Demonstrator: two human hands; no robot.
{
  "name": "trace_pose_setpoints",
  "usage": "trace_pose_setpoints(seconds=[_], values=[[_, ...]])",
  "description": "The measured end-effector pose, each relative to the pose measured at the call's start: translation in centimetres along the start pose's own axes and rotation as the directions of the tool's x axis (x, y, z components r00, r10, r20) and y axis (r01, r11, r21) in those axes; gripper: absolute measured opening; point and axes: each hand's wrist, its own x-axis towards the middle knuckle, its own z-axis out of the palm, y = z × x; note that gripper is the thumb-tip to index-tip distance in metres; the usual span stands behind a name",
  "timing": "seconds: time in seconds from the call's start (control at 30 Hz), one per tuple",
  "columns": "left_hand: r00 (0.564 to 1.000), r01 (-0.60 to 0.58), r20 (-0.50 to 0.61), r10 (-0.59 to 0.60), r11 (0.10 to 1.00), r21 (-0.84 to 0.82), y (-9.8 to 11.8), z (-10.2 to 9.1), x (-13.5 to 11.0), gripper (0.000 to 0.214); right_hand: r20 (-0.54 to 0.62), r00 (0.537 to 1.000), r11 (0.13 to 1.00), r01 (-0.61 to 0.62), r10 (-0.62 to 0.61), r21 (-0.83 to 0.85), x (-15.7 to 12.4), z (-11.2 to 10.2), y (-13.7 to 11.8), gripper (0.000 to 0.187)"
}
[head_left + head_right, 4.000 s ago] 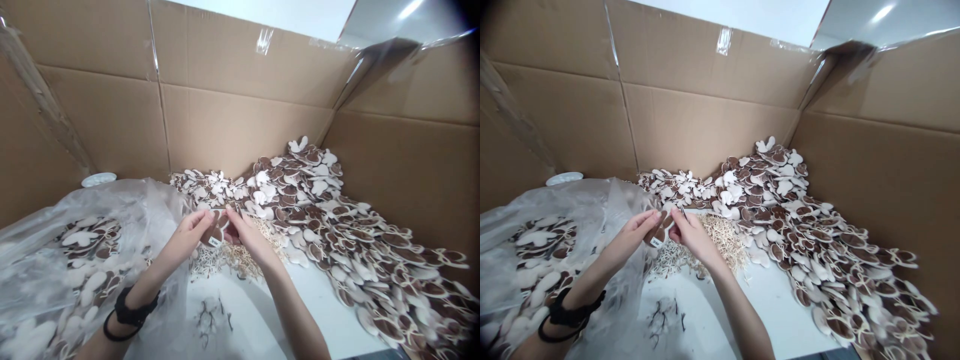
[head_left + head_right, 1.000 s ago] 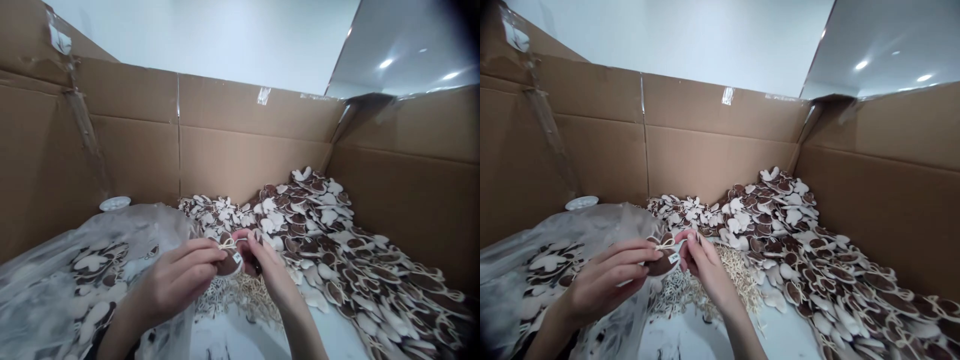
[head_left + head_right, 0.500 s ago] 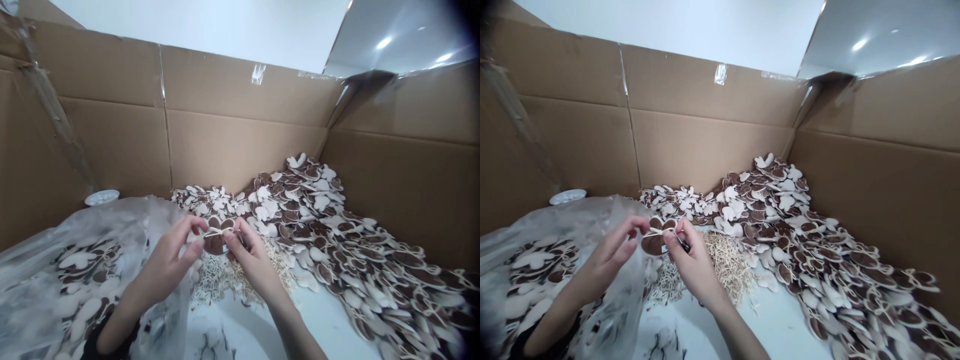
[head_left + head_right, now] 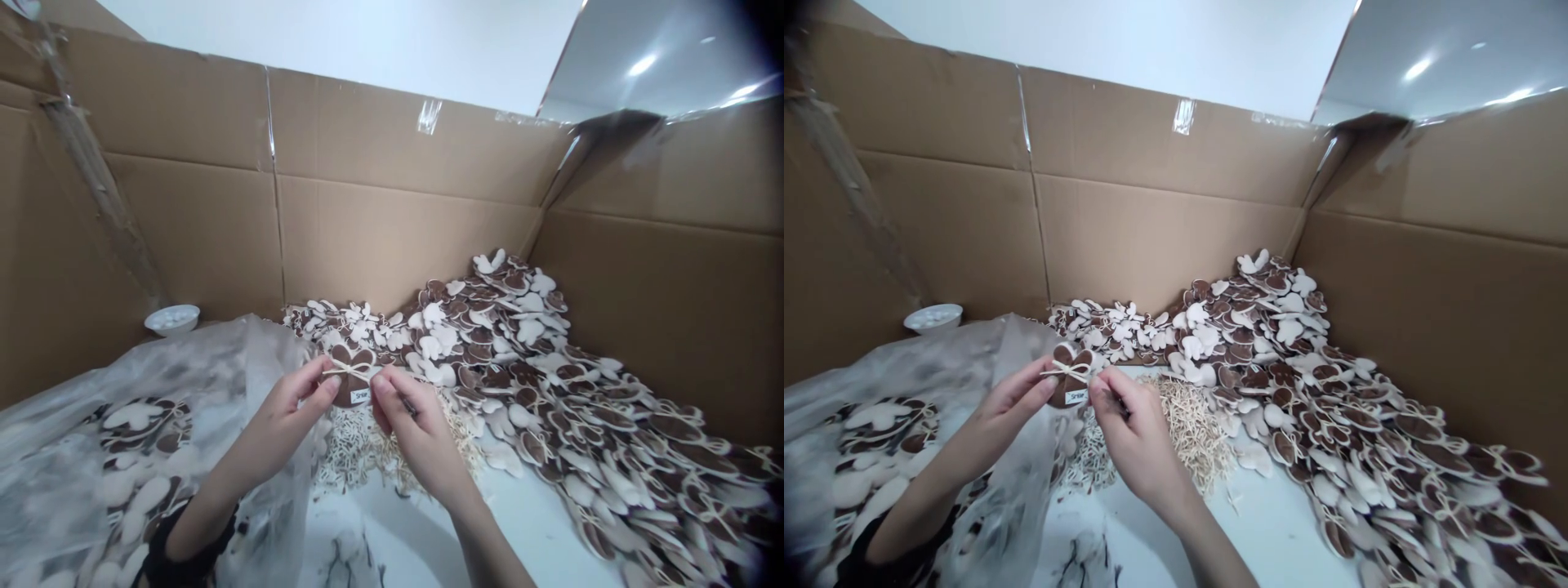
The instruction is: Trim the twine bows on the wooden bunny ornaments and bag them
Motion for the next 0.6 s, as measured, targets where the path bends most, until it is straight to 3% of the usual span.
trace_pose_setpoints(seconds=[0.13, 0.3, 0.47, 0.6], values=[[0.998, -0.015, -0.059, 0.025, 0.984, 0.176, 0.2, 0.3, -0.1, 0.022, -0.037, 0.998, 0.989, 0.045, -0.051, -0.139, -0.1, 0.3, 0.4, 0.038], [0.997, -0.041, -0.055, 0.06, 0.953, 0.301, 0.3, 0.7, -0.4, 0.025, -0.125, 0.989, 0.965, 0.048, -0.083, -0.259, 0.3, 0.3, 0.7, 0.03], [1.0, -0.022, -0.008, 0.024, 0.969, 0.244, 0.5, 0.9, -0.3, 0.025, -0.073, 0.984, 0.931, 0.126, -0.16, -0.341, 0.6, 0.4, 1.1, 0.025], [1.0, 0.016, 0.01, -0.018, 0.988, 0.157, 0.1, 1.0, -0.2, 0.03, -0.024, 0.978, 0.939, 0.193, -0.208, -0.286, 0.9, 0.3, 1.6, 0.027]])
